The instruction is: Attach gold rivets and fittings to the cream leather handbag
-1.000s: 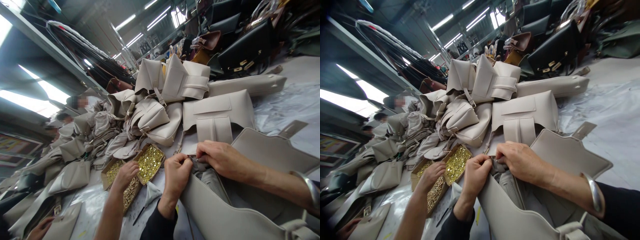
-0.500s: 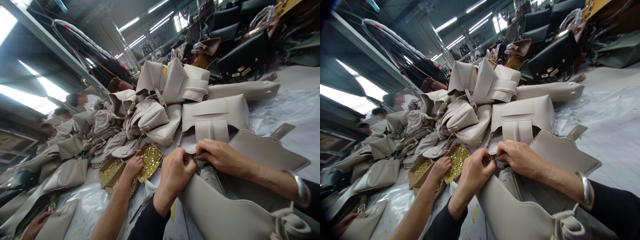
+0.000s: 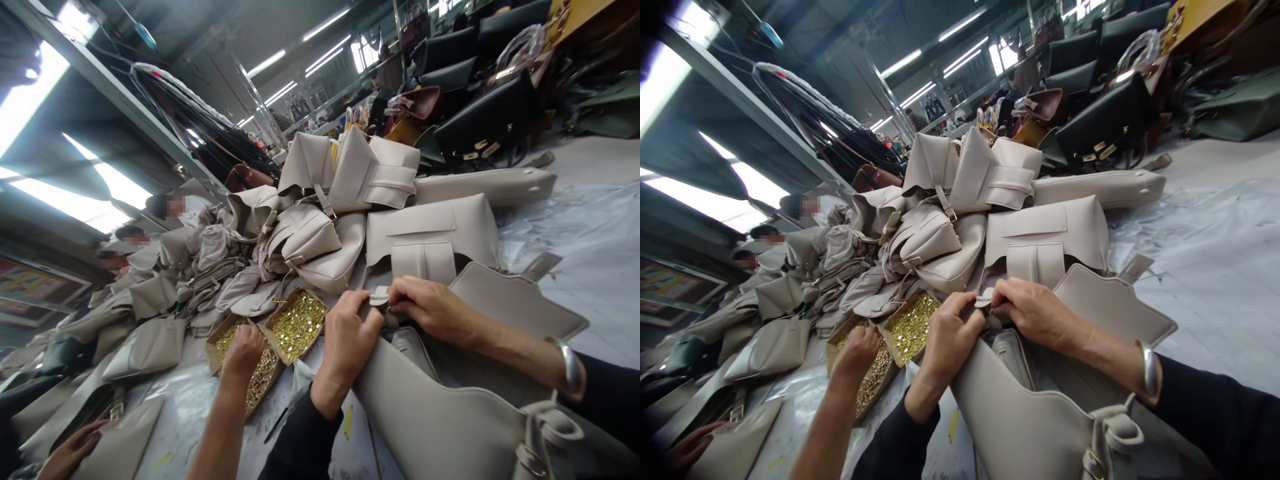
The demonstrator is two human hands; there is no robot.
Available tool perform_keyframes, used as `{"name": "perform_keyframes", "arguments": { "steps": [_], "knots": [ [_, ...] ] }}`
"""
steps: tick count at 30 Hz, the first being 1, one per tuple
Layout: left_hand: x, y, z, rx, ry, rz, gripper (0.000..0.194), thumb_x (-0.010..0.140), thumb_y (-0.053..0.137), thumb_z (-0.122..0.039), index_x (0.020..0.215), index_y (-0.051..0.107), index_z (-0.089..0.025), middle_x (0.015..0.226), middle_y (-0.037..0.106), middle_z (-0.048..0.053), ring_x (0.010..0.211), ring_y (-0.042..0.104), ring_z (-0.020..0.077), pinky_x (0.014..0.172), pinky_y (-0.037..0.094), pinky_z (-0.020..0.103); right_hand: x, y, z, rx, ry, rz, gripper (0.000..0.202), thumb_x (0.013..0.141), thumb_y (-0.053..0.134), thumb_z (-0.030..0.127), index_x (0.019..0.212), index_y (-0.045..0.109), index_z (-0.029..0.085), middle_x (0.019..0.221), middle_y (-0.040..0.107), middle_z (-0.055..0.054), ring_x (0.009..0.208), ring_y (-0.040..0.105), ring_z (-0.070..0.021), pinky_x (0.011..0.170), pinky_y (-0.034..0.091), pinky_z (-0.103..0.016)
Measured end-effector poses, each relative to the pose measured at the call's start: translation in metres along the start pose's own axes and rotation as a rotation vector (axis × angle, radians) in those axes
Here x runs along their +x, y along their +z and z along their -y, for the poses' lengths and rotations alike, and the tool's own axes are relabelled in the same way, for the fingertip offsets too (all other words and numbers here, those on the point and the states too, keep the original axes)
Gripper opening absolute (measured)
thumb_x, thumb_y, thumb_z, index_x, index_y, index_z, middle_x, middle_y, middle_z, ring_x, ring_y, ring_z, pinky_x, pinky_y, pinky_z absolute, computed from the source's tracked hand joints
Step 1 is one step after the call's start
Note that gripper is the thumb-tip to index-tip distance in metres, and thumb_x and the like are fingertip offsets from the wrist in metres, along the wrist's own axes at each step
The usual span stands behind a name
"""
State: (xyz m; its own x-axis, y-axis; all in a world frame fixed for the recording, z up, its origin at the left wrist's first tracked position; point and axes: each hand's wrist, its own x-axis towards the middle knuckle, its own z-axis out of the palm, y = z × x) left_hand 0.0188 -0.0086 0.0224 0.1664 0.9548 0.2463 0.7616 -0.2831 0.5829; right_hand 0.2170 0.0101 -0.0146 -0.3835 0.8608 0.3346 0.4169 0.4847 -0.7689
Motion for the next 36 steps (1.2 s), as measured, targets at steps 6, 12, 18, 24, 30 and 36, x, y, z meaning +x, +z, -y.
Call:
{"name": "perform_keyframes", "arguments": {
  "steps": [6, 12, 18, 24, 30, 36],
  "knots": [
    [0.01, -0.001, 0.002, -0.284, -0.176, 0.055, 0.017, 0.075, 0.061, -0.019, 0.084, 0.074, -0.017, 0.081, 0.073, 0.001, 0.078, 0.063, 0.0181, 0.076, 0.045, 0.028, 0.003, 0.001, -0.007, 0.069, -0.009, -0.008, 0.013, 0.089, 0.055, 0.011, 0.09, 0.063, 0.021, 0.088, 0.066, -0.002, 0.081, 0.06, -0.0195, 0.076, 0.043, -0.03],
    [0.002, -0.001, 0.011, -0.548, -0.357, 0.053, 0.013, 0.068, 0.07, -0.026, 0.075, 0.071, -0.015, 0.071, 0.068, 0.0, 0.067, 0.055, 0.0137, 0.067, 0.041, 0.024, 0.009, 0.006, -0.009, 0.155, -0.029, 0.039, 0.008, 0.088, 0.059, 0.015, 0.087, 0.064, 0.022, 0.086, 0.068, -0.002, 0.081, 0.061, -0.0191, 0.075, 0.045, -0.029],
    [-0.007, 0.003, 0.011, -0.61, -0.419, -0.042, 0.014, 0.066, 0.07, -0.026, 0.075, 0.071, -0.015, 0.07, 0.066, -0.001, 0.065, 0.053, 0.0125, 0.065, 0.04, 0.023, 0.011, 0.01, -0.005, 0.136, -0.031, 0.018, 0.01, 0.087, 0.064, 0.015, 0.089, 0.069, 0.023, 0.087, 0.071, -0.001, 0.082, 0.063, -0.0199, 0.075, 0.046, -0.03],
    [-0.011, 0.006, 0.011, -0.563, -0.426, -0.136, 0.01, 0.066, 0.071, -0.023, 0.072, 0.072, -0.016, 0.069, 0.064, -0.001, 0.066, 0.051, 0.013, 0.066, 0.04, 0.023, 0.001, 0.007, 0.007, 0.134, -0.16, -0.076, 0.014, 0.092, 0.061, 0.012, 0.086, 0.07, 0.021, 0.104, 0.066, -0.005, 0.095, 0.064, -0.0194, 0.085, 0.051, -0.03],
    [-0.018, 0.003, 0.011, -0.557, -0.433, -0.195, 0.008, 0.066, 0.07, -0.021, 0.072, 0.071, -0.017, 0.07, 0.064, -0.002, 0.067, 0.052, 0.0135, 0.066, 0.041, 0.023, -0.015, 0.005, 0.031, -0.13, -0.335, 0.011, 0.023, 0.098, 0.053, 0.005, 0.095, 0.069, 0.022, 0.097, 0.066, -0.003, 0.088, 0.061, -0.0176, 0.075, 0.047, -0.027],
    [-0.026, 0.005, 0.007, -0.625, -0.459, -0.233, 0.016, 0.061, 0.071, -0.019, 0.077, 0.069, -0.016, 0.068, 0.06, -0.003, 0.065, 0.05, 0.0129, 0.061, 0.04, 0.021, -0.015, 0.01, 0.041, -0.26, -0.351, 0.058, 0.022, 0.098, 0.058, 0.006, 0.091, 0.071, 0.022, 0.093, 0.069, -0.003, 0.092, 0.058, -0.0214, 0.078, 0.046, -0.03]
  ]
}}
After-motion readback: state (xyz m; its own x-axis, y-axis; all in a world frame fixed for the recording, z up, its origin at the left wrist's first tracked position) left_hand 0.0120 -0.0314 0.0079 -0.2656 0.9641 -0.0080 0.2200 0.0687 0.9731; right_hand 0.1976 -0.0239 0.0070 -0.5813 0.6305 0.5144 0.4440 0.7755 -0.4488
